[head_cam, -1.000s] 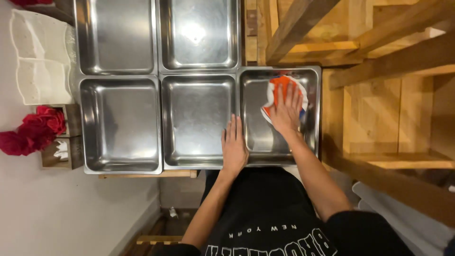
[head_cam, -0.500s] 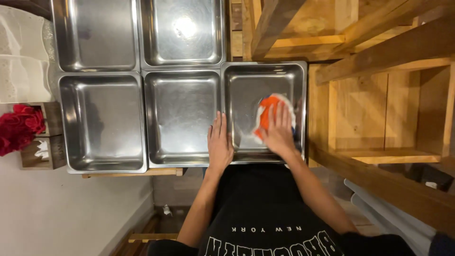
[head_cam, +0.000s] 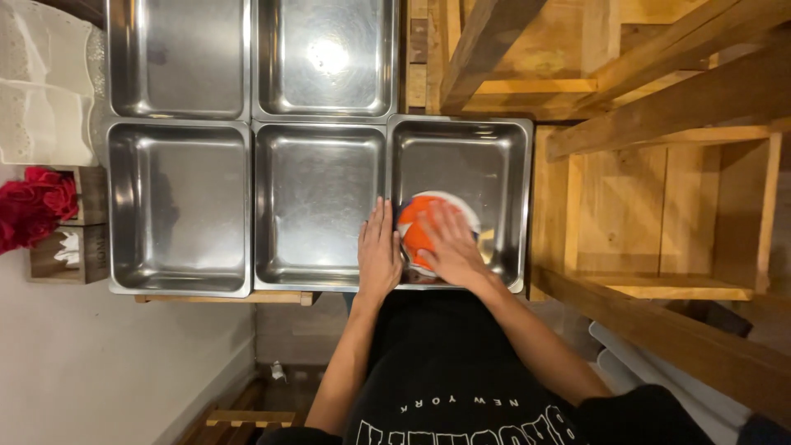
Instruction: Cleaning wooden chairs and metal food trays in a restaurant dining area.
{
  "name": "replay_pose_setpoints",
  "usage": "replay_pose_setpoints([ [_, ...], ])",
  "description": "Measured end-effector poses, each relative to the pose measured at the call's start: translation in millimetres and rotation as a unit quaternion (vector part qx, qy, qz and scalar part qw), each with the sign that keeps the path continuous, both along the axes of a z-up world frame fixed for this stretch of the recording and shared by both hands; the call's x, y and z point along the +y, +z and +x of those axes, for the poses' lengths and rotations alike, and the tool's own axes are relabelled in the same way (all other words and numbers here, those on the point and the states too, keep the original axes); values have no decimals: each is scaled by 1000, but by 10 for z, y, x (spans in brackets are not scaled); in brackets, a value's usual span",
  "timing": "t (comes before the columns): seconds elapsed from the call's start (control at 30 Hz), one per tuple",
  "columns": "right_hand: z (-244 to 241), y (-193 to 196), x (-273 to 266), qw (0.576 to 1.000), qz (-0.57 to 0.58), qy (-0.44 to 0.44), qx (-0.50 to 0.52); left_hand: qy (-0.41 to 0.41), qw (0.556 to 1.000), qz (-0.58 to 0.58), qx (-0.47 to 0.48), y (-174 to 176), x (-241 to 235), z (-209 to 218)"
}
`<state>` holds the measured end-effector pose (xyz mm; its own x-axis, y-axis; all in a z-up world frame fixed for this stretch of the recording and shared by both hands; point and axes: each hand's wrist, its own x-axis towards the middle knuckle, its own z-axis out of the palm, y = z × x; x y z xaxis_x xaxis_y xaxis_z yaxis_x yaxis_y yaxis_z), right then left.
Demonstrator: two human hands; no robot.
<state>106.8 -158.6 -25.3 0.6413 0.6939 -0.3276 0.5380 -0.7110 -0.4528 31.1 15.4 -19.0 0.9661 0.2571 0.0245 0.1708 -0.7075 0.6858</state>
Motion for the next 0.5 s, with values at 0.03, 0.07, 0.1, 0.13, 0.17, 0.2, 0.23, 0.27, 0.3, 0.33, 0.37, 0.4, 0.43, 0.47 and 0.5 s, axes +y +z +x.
replay_pose_setpoints([
  [0.03, 71, -52, -104, 1000, -1, -1, -2, -1, 1000, -1, -2, 3, -17, -2],
  [0.07, 165, -109, -170, 997, -39, -58, -13, 1, 1000, 4, -4, 11, -2, 11],
  [0.1, 258, -166, -234, 990, -77, -116, -24, 3, 1000, 8, -7, 20, 15, 21],
  [0.13, 364, -228, -204, 990, -74, -115, -25, 4, 1000, 10, -8, 27, 13, 14],
  [0.17, 467, -294, -172, 984, -63, -157, -59, 3, 1000, 8, -2, 30, 11, 5],
  [0.2, 568, -359, -155, 974, -52, -199, -92, 0, 1000, 5, 4, 29, -3, -3],
  [0.23, 639, -391, -41, 974, -51, -199, -93, 0, 1000, 6, 3, 24, -5, -3],
  [0.27, 706, -423, 77, 970, -42, -212, -112, 1, 1000, 10, 1, 20, -8, -13],
  [0.3, 773, -455, 198, 965, -34, -225, -131, 1, 1000, 13, -2, 16, -9, -22],
  [0.33, 750, -483, 287, 965, -32, -224, -131, 3, 1000, 15, -3, 26, -1, -14],
  [0.37, 728, -512, 378, 975, -15, -167, -144, 3, 1000, 10, 9, 34, 9, -4],
  [0.4, 688, -536, 445, 982, 0, -110, -156, 1, 1000, 2, 22, 44, -2, -9],
  [0.43, 566, -533, 454, 982, 0, -109, -156, 3, 1000, 1, 22, 25, 2, -26],
  [0.47, 460, -532, 452, 984, -3, -45, -173, 2, 1000, 3, 16, 0, 0, -23],
  [0.5, 357, -530, 449, 982, -6, 19, -189, 2, 1000, 4, 9, -23, -1, -18],
])
